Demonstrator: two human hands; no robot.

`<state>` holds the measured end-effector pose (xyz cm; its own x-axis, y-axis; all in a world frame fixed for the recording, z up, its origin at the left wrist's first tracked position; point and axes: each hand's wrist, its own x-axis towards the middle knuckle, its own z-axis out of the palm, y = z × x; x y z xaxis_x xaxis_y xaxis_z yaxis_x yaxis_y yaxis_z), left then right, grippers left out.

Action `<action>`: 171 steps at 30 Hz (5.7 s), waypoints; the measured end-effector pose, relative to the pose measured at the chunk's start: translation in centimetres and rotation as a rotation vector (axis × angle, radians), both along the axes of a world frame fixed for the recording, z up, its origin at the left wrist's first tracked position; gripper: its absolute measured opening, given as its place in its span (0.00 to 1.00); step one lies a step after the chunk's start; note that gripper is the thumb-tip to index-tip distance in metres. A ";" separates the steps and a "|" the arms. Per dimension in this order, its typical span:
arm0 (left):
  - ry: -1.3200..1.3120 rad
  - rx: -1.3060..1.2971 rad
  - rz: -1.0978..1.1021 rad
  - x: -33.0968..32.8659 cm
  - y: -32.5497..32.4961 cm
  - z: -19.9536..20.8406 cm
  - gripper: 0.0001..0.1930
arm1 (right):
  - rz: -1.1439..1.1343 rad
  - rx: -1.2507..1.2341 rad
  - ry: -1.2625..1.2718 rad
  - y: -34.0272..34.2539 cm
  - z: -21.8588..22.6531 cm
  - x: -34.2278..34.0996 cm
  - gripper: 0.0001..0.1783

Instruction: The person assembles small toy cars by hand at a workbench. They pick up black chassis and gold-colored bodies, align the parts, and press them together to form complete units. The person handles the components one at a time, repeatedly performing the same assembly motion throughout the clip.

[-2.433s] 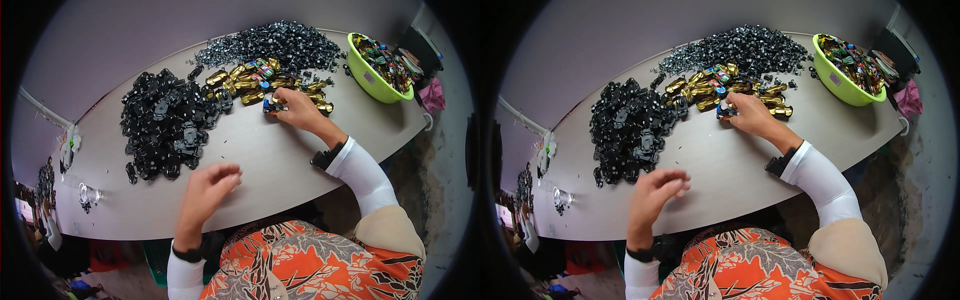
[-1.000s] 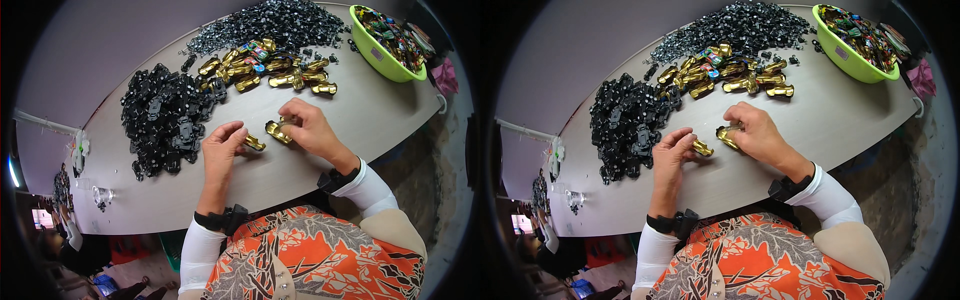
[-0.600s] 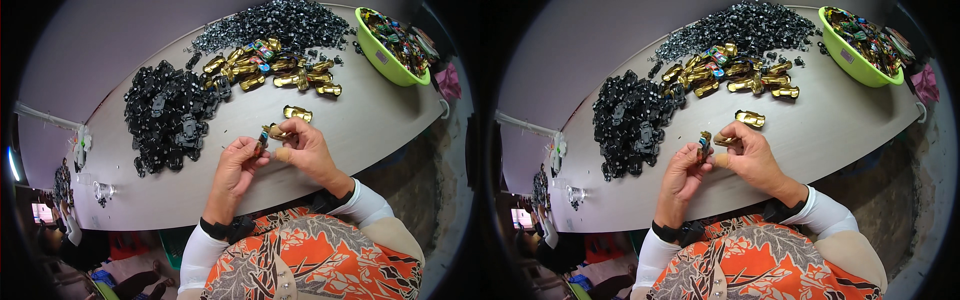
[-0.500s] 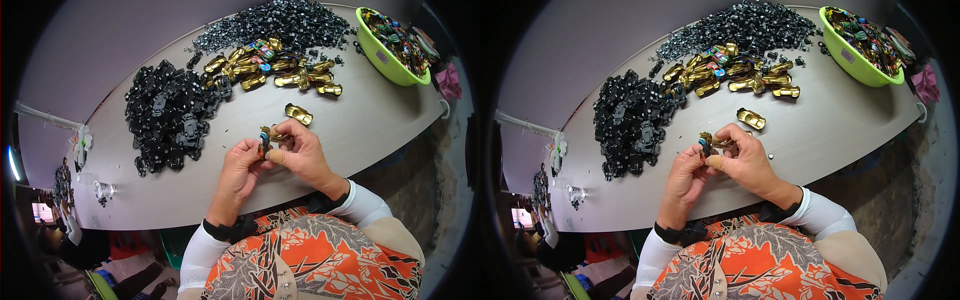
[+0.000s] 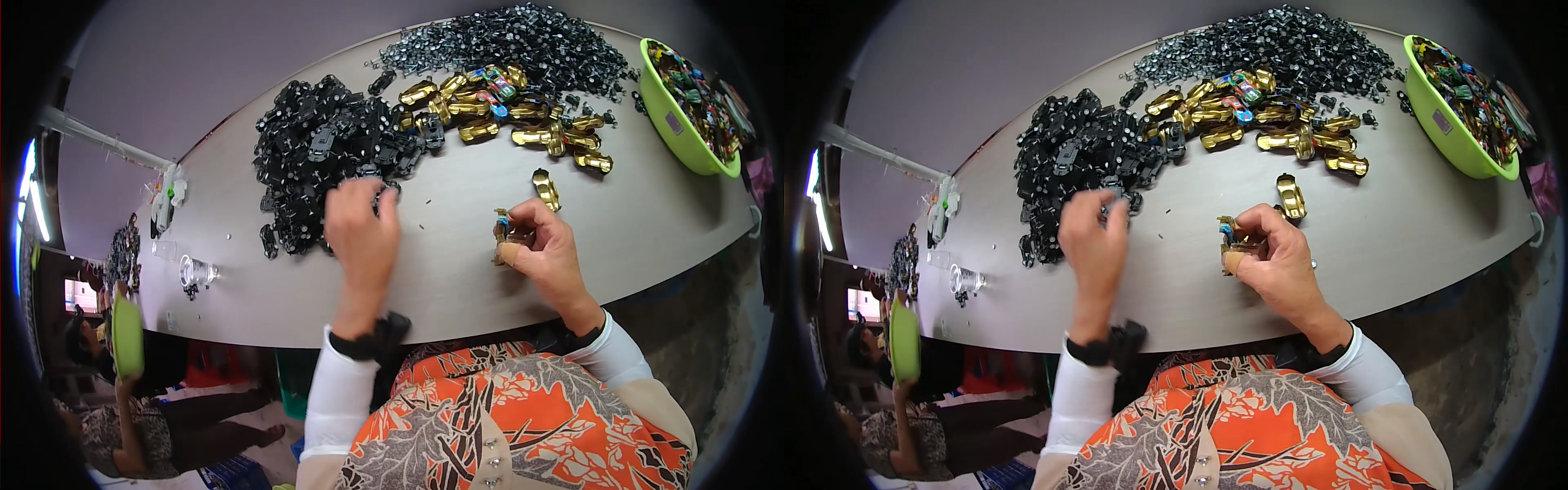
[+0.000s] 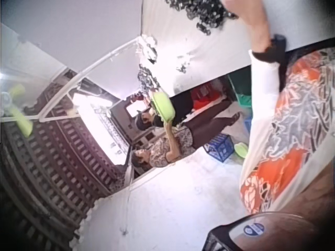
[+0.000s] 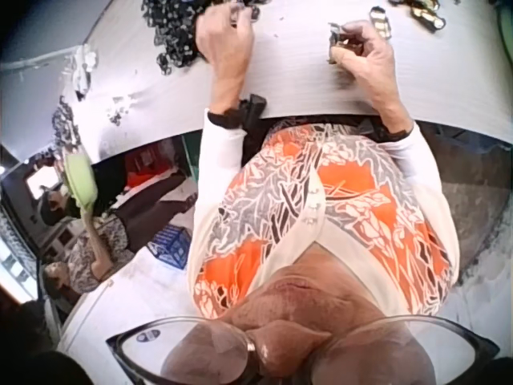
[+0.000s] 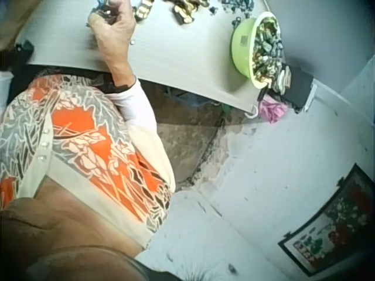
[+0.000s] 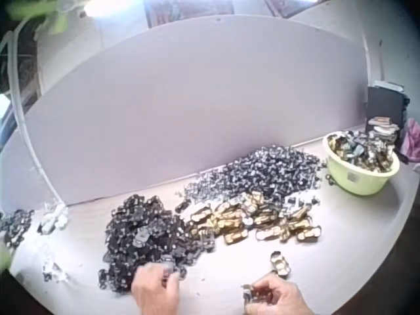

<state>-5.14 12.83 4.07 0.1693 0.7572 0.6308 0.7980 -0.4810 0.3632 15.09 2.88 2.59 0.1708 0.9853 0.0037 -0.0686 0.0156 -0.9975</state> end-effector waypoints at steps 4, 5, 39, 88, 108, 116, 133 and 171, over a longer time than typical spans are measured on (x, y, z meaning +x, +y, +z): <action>0.424 -0.279 0.188 -0.8 3.1 0.5 0.14 | 0.067 0.009 -0.116 -0.1 0.1 -0.5 0.13; 0.403 -0.252 0.158 -1.2 3.5 -0.2 0.13 | 0.077 0.011 -0.107 -0.1 0.1 -0.7 0.13; -1.501 -1.399 -0.718 -0.1 -6.4 -1.7 0.25 | 0.129 0.067 0.251 -1.4 1.3 -1.7 0.18; -1.293 -1.200 -0.679 0.2 -9.3 -2.0 0.19 | 0.195 0.284 -0.425 -3.0 0.9 -3.7 0.17; -1.304 -1.456 -0.751 -0.1 -9.2 -2.5 0.19 | 0.132 -0.039 -0.048 -2.5 0.4 -1.1 0.09; -1.421 -1.568 -0.709 -0.3 -8.9 -2.4 0.19 | 0.179 -0.071 0.008 -2.5 -0.1 -1.9 0.08; -0.933 -1.252 -0.714 -0.4 -9.8 -3.3 0.21 | 0.381 -0.060 0.172 -2.9 -0.1 -1.5 0.02; -0.731 -1.326 -0.677 0.0 -11.1 -2.4 0.09 | 0.480 -0.139 -0.114 -4.3 -0.5 -1.1 0.05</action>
<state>-5.16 1.73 1.68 0.6482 0.7153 -0.2612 0.0744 0.2819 0.9565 14.04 -1.38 2.11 -0.2950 0.9451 -0.1408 0.0741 -0.1243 -0.9895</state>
